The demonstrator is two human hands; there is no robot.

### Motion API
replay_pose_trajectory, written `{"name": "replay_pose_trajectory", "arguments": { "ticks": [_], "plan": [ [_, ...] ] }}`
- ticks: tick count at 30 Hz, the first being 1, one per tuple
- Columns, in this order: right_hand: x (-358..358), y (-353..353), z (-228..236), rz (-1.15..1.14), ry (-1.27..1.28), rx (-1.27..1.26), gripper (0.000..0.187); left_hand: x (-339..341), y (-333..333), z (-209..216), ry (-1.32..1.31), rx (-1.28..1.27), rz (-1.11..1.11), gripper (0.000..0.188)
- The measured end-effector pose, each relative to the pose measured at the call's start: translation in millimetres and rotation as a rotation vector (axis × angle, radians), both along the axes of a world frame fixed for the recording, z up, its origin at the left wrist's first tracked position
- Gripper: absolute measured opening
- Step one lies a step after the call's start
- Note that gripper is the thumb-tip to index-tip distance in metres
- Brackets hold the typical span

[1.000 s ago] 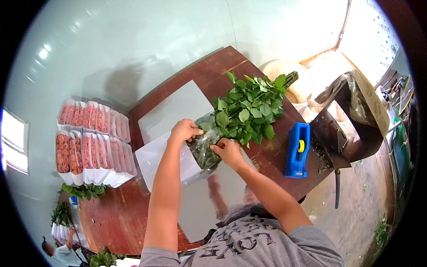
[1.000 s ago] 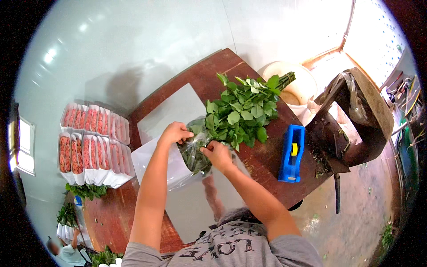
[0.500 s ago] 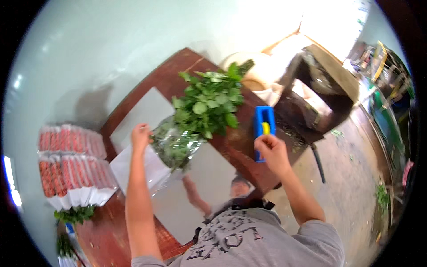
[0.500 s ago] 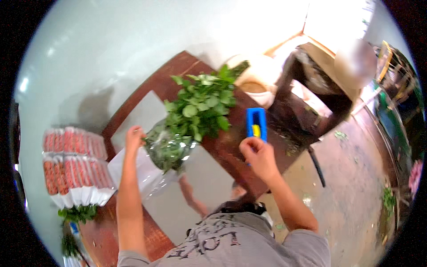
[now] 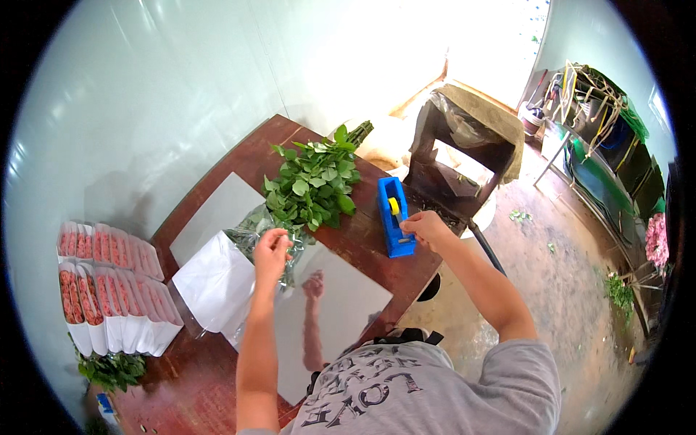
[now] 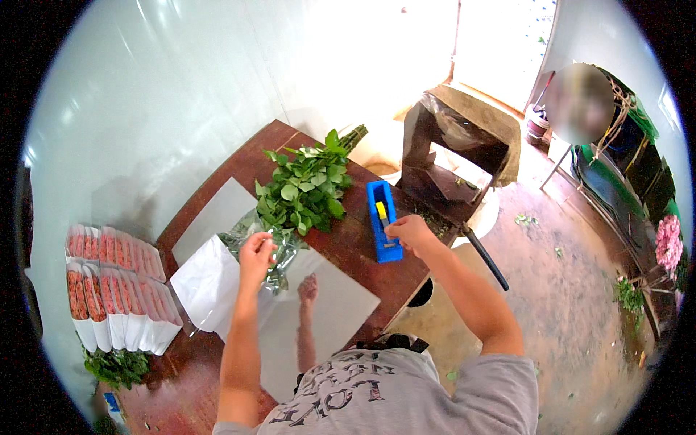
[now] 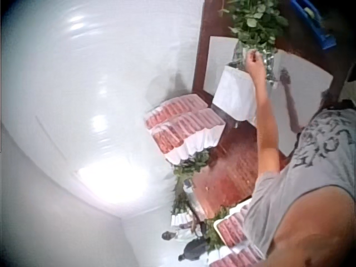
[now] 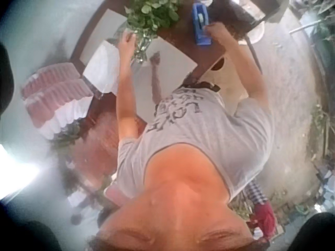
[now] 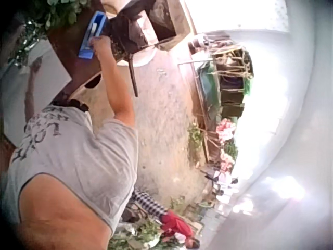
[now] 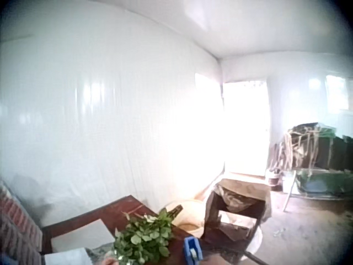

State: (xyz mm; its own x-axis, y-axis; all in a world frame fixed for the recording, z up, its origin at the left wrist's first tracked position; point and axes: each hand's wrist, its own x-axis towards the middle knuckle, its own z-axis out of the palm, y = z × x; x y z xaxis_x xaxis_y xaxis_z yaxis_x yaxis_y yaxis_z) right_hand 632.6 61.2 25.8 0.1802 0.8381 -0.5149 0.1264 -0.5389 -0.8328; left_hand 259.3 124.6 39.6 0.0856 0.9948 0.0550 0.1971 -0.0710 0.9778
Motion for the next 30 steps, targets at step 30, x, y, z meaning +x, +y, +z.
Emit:
{"name": "replay_pose_trajectory", "arguments": {
  "ticks": [30],
  "plan": [
    [-18.4,-221.1,-26.4,0.152,-0.051,-0.158,0.021,183.9,-73.3,-122.9,-0.070,-0.523,-0.173,0.015]
  ]
}}
